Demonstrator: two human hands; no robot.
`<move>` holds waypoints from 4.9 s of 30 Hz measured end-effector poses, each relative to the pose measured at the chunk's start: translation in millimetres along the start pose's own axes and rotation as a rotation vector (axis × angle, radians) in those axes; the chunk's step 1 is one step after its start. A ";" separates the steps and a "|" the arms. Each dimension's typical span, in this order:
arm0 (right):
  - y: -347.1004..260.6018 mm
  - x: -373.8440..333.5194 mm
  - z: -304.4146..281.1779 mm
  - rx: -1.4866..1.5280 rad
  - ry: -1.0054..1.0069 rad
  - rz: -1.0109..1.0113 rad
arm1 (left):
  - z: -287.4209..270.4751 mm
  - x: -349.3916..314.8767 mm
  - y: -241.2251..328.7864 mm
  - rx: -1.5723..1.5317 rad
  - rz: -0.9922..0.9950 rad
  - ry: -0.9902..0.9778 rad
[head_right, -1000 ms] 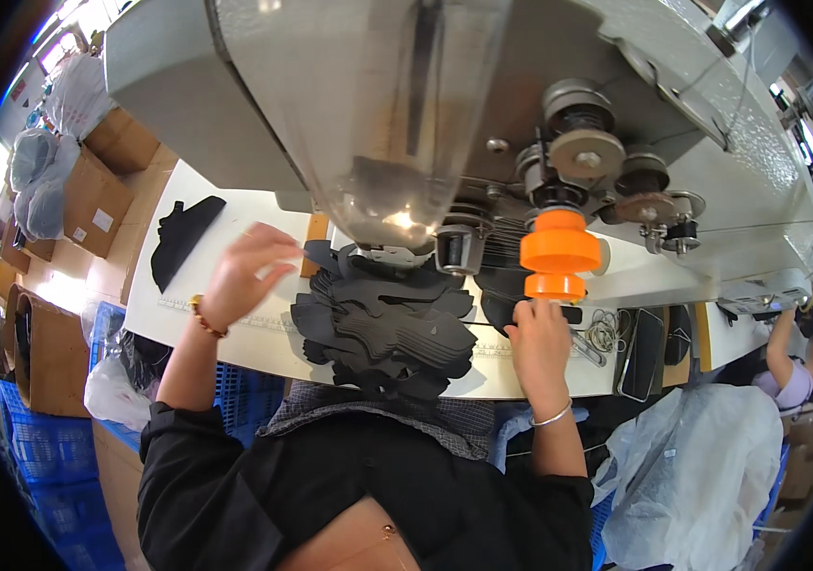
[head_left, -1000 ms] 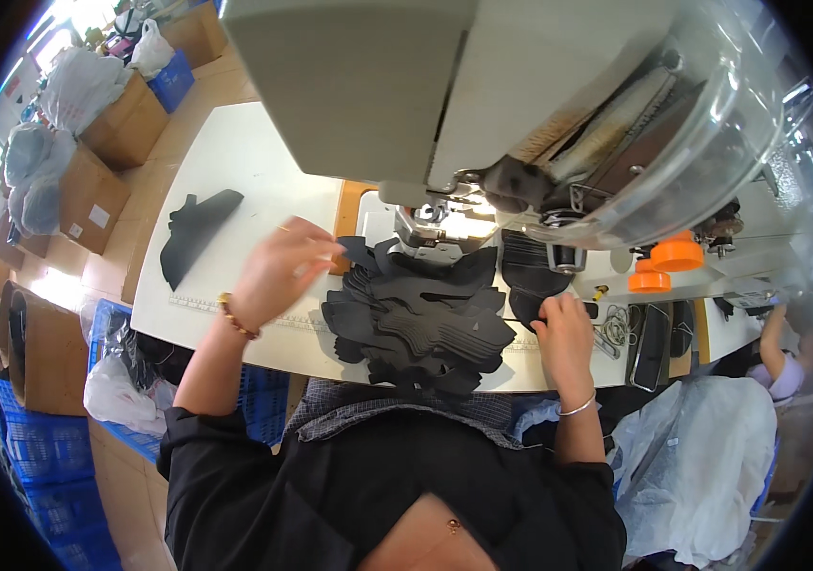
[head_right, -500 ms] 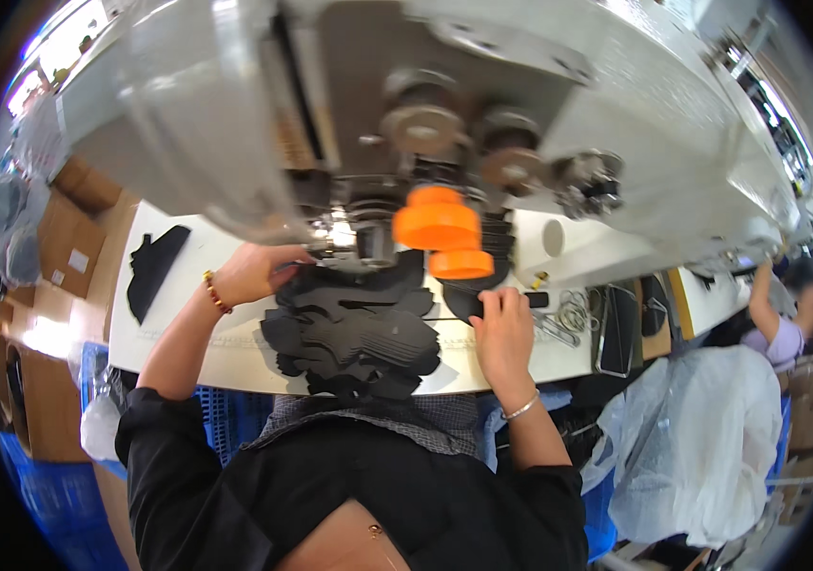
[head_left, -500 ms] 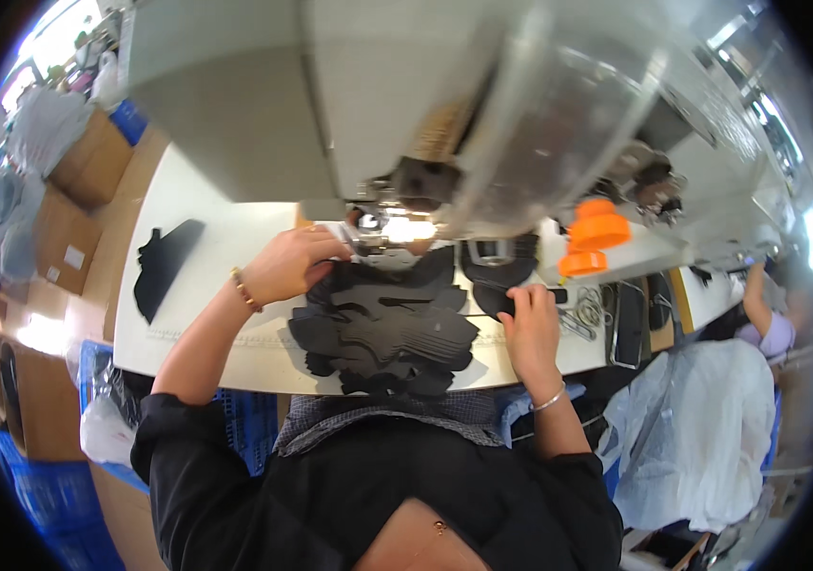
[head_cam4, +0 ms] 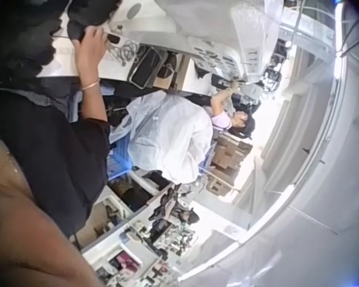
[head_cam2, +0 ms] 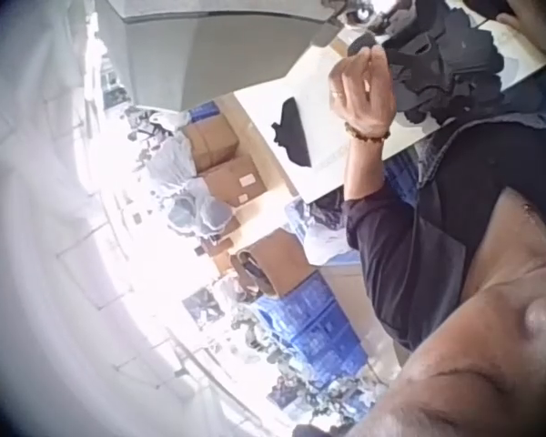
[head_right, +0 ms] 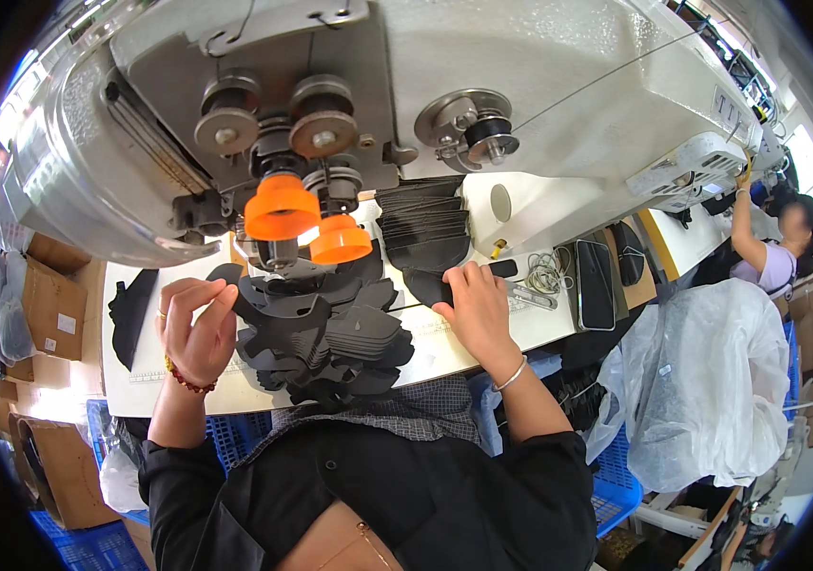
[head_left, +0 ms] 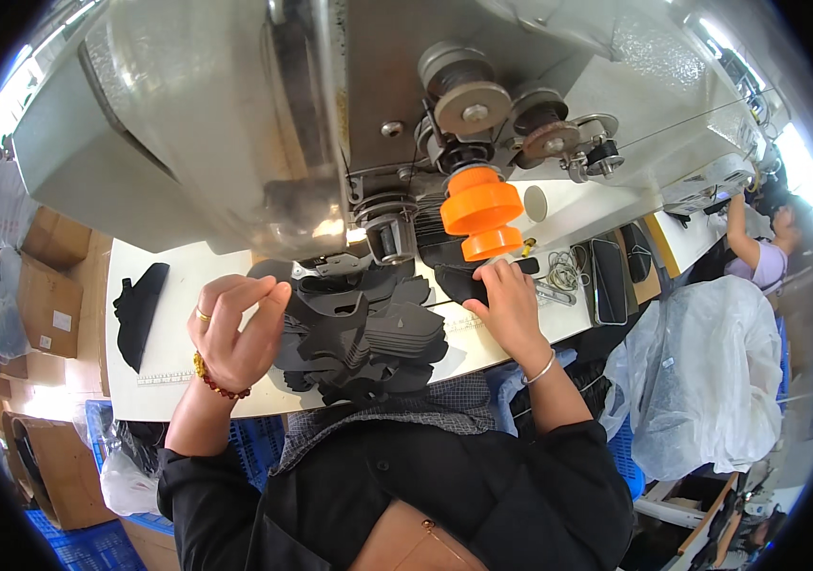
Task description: Stitch shoe upper components together using an industrial sewing machine.
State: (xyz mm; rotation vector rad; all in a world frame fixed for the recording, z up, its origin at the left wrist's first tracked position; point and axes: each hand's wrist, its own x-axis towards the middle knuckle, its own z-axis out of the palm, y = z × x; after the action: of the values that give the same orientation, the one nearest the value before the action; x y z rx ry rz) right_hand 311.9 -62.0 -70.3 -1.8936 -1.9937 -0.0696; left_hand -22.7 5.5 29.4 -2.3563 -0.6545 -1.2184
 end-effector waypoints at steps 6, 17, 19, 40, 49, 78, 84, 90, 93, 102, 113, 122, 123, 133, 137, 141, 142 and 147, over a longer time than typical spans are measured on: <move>-9.8 -3.9 1.1 -0.078 0.008 -0.064 | 3.9 23.8 13.0 -0.005 0.036 0.093; -9.5 12.0 4.6 0.158 -0.125 -0.060 | 4.9 45.2 23.5 -0.058 -0.052 -0.002; -14.7 20.7 0.8 0.187 -0.050 -0.085 | 2.3 46.9 24.2 -0.063 -0.077 -0.016; -78.6 104.9 -48.8 0.541 0.177 -0.655 | 24.5 22.4 16.4 -0.005 -0.260 -0.231; -67.4 102.7 -26.4 0.683 -0.154 -0.323 | 18.8 26.8 18.0 -0.024 -0.199 -0.231; -79.8 117.5 -58.3 0.586 0.174 -0.636 | 24.5 13.1 13.6 0.090 -0.160 -0.251; -55.5 114.1 -37.8 0.419 -0.262 -0.398 | 30.5 22.9 24.1 0.095 -0.130 -0.290; -57.9 115.9 -51.9 0.628 -0.066 -0.473 | 28.8 9.9 19.8 -0.025 -0.175 -0.311; -60.7 110.3 -58.4 0.524 -0.090 -0.425 | 35.3 13.0 23.8 -0.183 -0.179 -0.141; -68.0 113.3 -60.1 0.626 -0.102 -0.456 | 41.5 18.5 26.2 -0.079 -0.228 -0.103; -70.9 98.7 -37.5 0.224 -0.005 -0.600 | 30.0 23.2 18.2 0.110 -0.083 -0.316; -93.2 83.9 -41.9 0.436 0.043 -0.584 | 27.9 10.3 0.5 0.057 -0.140 -0.327; -91.9 83.1 -40.2 0.438 0.059 -0.582 | 28.3 9.2 0.3 0.024 -0.136 -0.366; -97.0 80.6 -52.5 0.422 0.067 -0.513 | 17.3 10.4 1.2 -0.065 -0.257 -0.229; -95.7 80.9 -49.2 0.420 0.007 -0.494 | 22.1 13.6 5.6 -0.082 -0.148 -0.232; -99.4 78.5 -57.6 0.372 0.085 -0.527 | 14.9 23.1 15.3 -0.109 -0.193 -0.298; -99.5 77.9 -57.4 0.371 0.083 -0.536 | 10.3 26.8 19.1 -0.085 -0.245 -0.355; -94.6 81.1 -41.7 0.523 0.080 -0.562 | 15.9 21.2 15.6 0.078 -0.158 -0.381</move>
State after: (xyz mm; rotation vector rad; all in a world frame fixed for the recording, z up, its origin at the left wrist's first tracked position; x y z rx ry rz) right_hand 229.2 -5.5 14.8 -0.9742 -2.1587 0.2017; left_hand 7.3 6.3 36.3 -2.5304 -1.0062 -0.7869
